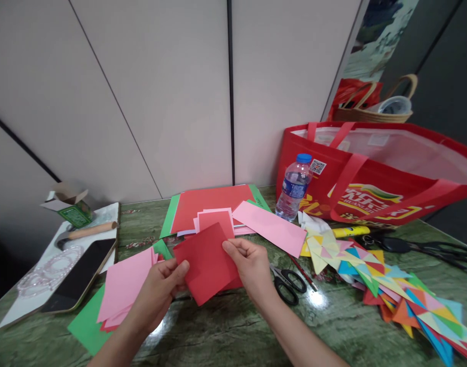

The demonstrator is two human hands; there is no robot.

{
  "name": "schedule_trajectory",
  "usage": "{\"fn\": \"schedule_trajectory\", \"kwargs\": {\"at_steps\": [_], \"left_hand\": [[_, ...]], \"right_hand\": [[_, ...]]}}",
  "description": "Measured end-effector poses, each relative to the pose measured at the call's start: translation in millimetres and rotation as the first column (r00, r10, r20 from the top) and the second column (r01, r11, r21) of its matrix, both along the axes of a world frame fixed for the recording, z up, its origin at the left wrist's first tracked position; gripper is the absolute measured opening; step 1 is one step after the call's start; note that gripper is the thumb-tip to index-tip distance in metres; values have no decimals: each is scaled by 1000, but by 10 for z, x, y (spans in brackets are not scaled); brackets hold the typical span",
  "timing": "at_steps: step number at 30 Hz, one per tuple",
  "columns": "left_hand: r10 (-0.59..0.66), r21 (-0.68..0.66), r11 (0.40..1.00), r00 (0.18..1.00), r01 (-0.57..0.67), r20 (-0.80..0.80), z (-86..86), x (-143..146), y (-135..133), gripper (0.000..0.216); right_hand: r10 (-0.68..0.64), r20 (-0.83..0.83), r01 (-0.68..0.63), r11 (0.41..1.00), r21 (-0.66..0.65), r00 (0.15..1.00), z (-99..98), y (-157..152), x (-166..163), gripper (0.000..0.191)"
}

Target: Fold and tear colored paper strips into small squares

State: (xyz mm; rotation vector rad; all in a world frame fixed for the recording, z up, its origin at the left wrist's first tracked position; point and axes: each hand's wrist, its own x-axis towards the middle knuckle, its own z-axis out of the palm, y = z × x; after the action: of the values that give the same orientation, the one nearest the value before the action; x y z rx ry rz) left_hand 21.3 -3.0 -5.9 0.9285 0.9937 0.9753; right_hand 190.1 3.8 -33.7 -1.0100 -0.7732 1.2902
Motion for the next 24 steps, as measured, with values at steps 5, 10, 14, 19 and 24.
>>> {"fn": "schedule_trajectory", "kwargs": {"at_steps": [5,10,14,19,24], "left_hand": [[-10,23,1000,1000,10,-18,-32,-1,2,30],[43,69,997,999,-42,-21,-68,4,4,26],[27,84,996,996,-20,-84,-25,-26,18,27],[34,133,991,994,-20,-102,-3,-78,56,25],[125,123,986,989,-114,-78,-49,-50,39,28]], "right_hand": [[16,-28,-17,999,-33,999,22,-10,-25,26],[5,-38,-6,999,-32,999,23,-14,-48,25],[19,-22,-20,1000,-6,1000,13,-14,-35,23],[28,-1,-28,1000,-1,1000,11,-23,-27,24],[11,37,-11,1000,13,999,-9,-25,-44,26]]}}
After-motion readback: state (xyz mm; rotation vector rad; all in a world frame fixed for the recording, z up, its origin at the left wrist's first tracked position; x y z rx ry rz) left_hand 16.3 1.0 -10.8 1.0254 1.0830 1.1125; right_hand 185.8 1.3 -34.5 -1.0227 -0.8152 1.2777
